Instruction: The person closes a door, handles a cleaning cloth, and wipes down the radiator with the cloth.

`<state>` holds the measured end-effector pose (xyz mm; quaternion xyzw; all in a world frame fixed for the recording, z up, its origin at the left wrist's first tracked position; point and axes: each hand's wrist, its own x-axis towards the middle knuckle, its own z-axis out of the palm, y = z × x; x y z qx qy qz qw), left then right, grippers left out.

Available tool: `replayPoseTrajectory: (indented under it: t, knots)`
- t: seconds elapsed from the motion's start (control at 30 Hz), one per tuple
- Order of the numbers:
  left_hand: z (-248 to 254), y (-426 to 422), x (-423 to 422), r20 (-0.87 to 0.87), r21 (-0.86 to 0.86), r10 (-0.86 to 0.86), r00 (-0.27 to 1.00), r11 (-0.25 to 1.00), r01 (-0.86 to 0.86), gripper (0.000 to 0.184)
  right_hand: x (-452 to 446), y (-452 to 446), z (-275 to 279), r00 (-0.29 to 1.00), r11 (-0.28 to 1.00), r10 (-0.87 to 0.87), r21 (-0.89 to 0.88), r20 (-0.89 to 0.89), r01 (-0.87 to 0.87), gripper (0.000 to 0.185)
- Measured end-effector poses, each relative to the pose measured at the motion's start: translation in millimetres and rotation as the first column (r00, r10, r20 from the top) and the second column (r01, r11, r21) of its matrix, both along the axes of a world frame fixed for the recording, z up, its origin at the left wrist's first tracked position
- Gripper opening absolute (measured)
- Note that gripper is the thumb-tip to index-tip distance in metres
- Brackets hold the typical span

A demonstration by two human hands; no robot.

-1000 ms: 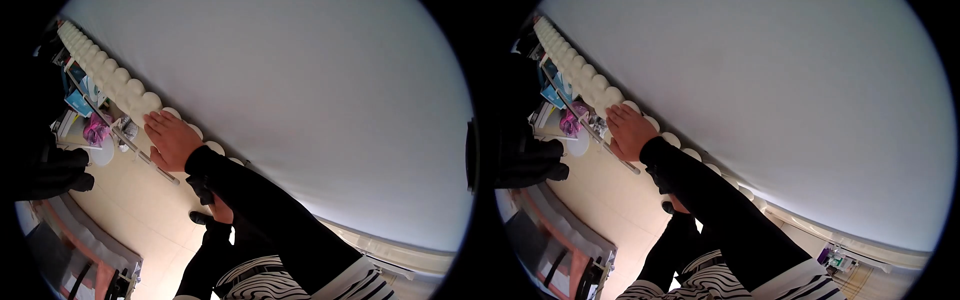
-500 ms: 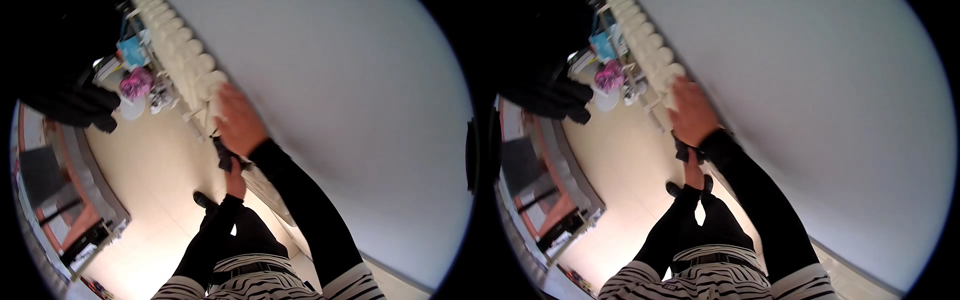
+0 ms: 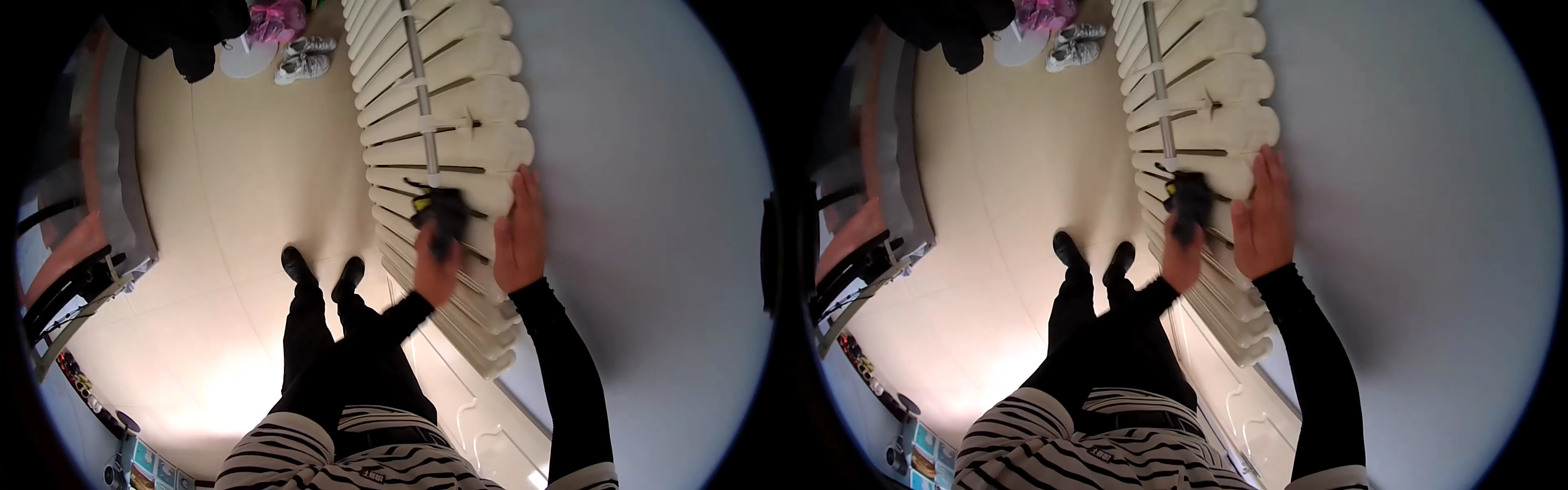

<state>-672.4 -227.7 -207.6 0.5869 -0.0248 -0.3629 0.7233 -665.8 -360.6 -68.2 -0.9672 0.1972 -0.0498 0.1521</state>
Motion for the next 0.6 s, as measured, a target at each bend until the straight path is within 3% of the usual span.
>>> replayPoseTrajectory:
  t: [0.03, 0.07, 0.13, 0.2, 0.23, 0.27, 0.3, 0.37, 0.4, 0.47, 0.5, 0.53, 0.6]
  knots:
    - [20.8, 4.8, -14.5, 0.109, -0.085, 0.056, 0.992, 0.995, -0.047, 0.068, -1.7, -0.5, -1.1, 1.0, 1.0, -0.003, 0.001, -0.012, 0.003, 0.063]
    - [22.9, 12.1, -17.6, 0.493, -0.125, 0.053, 0.868, 0.992, 0.011, 0.078, -0.3, 0.5, -0.1, 1.0, 1.0, -0.006, 0.009, -0.019, 0.006, 0.063]
    - [16.7, 20.8, -15.8, 0.589, -0.005, -0.139, 0.796, 0.984, 0.176, 0.078, 3.6, 4.2, 5.4, 0.999, 1.0, -0.013, 0.019, -0.042, 0.014, 0.063]
    - [-33.7, 18.4, -24.0, 0.559, -0.052, -0.062, 0.826, 0.993, 0.11, 0.07, 4.8, 3.3, 4.9, 0.999, 1.0, -0.003, 0.01, -0.055, 0.003, 0.065]
    - [-63.1, 11.7, -31.5, 0.562, 0.09, -0.157, 0.813, 0.988, 0.128, 0.071, 5.4, 1.5, 3.9, 0.998, 1.0, -0.005, 0.004, -0.063, 0.005, 0.066]
    - [-83.1, 1.7, -33.5, 0.369, 0.066, 0.018, 0.929, 0.997, -0.045, 0.069, 5.4, 1.0, 0.1, 0.997, 1.0, -0.008, 0.002, -0.072, 0.008, 0.066]
    - [-100.5, -2.6, -26.8, 0.166, 0.12, 0.048, 0.985, 0.99, -0.068, 0.07, 1.5, -1.9, -3.5, 0.997, 1.0, -0.015, 0.001, -0.079, 0.015, 0.069]
    - [-197.2, -10.6, -33.9, 0.503, 0.332, -0.218, 0.837, 0.942, 0.045, 0.067, -1.5, -5.2, -6.1, 0.99, 0.996, -0.023, -0.087, -0.138, 0.011, 0.073]
    - [-213.5, -13.4, -31.1, 0.141, 0.297, -0.013, 0.99, 0.955, -0.03, 0.064, -3.5, -5.4, -6.7, 0.986, 0.994, -0.026, -0.109, -0.162, 0.008, 0.076]
    - [-267.5, -18.3, -15.1, -0.297, 0.408, 0.012, 0.955, 0.906, 0.116, 0.073, -6.3, -2.0, -6.9, 0.987, 0.996, -0.065, -0.069, -0.146, 0.055, 0.079]
    - [-320.9, -22.7, -23.9, -0.334, 0.439, -0.047, 0.941, 0.876, 0.2, 0.074, -6.4, -1.6, -9.7, 0.988, 0.996, -0.081, -0.053, -0.131, 0.074, 0.081]
    - [-335.0, -24.6, -18.0, -0.21, 0.45, 0.002, 0.978, 0.888, 0.095, 0.074, -6.5, -1.2, -11.1, 0.987, 0.995, -0.097, -0.017, -0.125, 0.095, 0.082]
    - [-366.6, -27.9, -19.6, -0.26, 0.452, -0.021, 0.965, 0.881, 0.141, 0.074, -7.8, -0.2, -11.5, 0.985, 0.988, -0.136, 0.053, -0.106, 0.142, 0.084]
